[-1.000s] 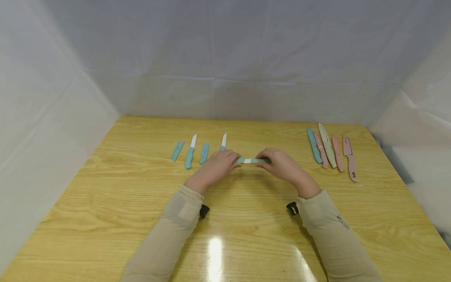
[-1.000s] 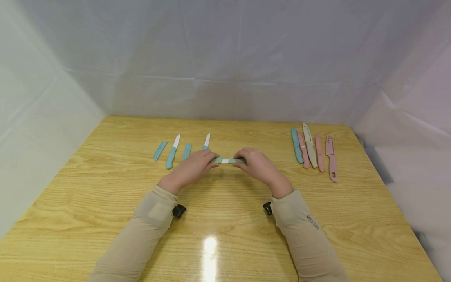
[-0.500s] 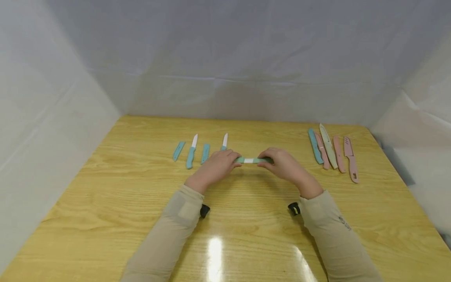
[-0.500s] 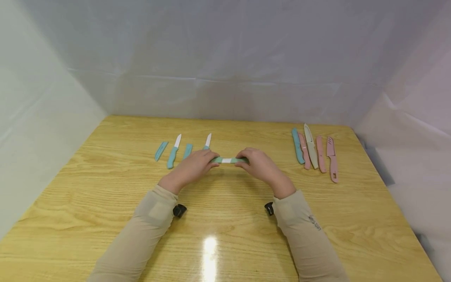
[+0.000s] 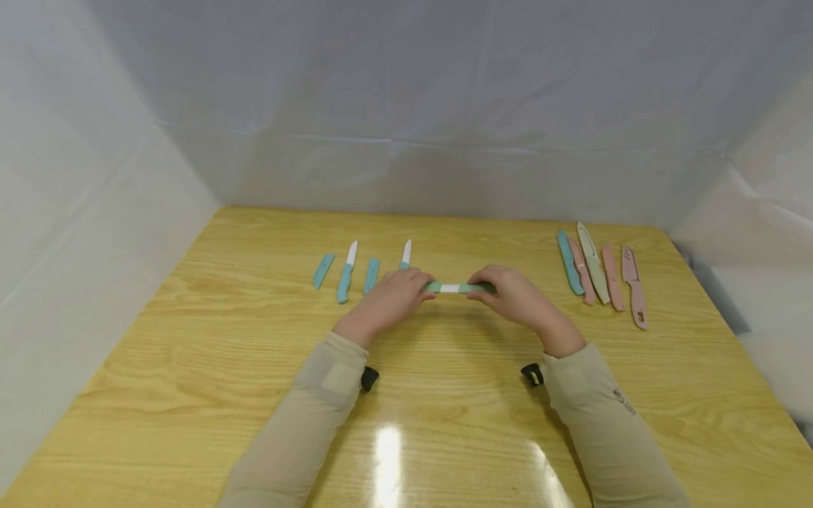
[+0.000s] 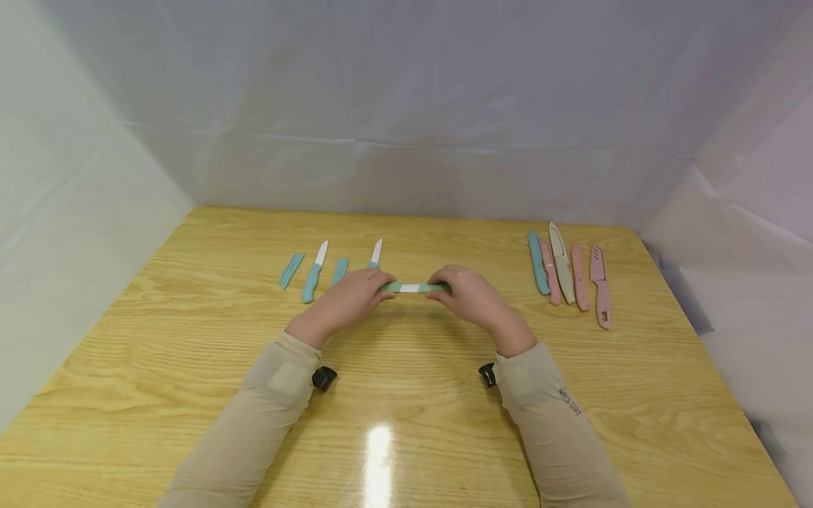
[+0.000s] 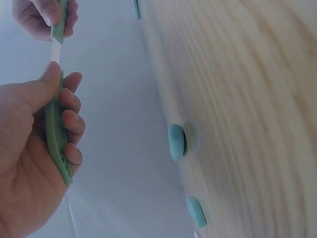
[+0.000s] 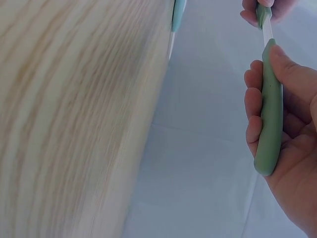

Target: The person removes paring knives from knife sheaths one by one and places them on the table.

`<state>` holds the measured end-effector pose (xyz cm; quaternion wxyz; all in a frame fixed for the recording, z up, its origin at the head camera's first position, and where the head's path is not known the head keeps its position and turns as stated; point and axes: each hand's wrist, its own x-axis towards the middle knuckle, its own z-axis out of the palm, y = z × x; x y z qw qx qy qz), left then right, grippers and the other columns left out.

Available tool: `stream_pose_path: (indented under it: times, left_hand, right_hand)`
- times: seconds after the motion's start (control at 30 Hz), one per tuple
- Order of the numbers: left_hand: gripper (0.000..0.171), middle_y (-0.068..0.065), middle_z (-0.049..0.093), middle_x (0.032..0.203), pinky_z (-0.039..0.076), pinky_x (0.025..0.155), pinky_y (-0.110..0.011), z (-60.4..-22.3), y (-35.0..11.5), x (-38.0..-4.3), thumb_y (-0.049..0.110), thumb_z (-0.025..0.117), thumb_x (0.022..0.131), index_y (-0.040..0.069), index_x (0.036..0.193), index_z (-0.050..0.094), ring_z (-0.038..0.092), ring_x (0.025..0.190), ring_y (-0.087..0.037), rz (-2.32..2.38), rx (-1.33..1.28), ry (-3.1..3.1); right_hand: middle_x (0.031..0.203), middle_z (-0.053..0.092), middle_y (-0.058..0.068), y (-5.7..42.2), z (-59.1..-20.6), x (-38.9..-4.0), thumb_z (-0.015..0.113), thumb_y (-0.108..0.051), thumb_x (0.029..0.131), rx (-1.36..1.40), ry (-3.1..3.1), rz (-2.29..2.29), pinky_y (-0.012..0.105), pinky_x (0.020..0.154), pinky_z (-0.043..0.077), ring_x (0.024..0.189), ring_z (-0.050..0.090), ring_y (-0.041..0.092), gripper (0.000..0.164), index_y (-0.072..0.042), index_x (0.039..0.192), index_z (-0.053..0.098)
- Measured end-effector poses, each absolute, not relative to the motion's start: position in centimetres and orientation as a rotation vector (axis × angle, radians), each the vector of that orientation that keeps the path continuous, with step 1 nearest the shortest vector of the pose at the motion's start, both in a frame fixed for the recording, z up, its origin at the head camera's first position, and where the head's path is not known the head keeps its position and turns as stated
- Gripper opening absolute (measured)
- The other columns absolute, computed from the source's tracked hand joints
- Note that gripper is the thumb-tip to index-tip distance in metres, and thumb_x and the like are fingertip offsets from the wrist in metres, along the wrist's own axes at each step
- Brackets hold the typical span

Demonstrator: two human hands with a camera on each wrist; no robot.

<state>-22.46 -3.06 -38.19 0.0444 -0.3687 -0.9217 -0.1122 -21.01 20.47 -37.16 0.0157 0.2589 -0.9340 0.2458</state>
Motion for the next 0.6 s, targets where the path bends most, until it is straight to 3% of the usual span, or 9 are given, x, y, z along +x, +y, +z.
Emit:
stream_pose_path:
  times: [0.6]
  left_hand:
    - [0.032,-0.007,0.066,0.109,0.051,0.087,-0.033,-38.04,-3.15,-22.32,0.027,0.051,0.101,0.004,0.122,0.061,0.063,0.098,-0.02,-0.343,-1.114,-2.823]
  right_hand:
    - [0.098,0.067,0.01,20.81,-37.08,-21.0,0.066,-0.017,0.093,0.783,-2.907,0.806,0.038,0.074,0.053,0.083,0.063,0.021,0.021,-0.002,0.108,0.069]
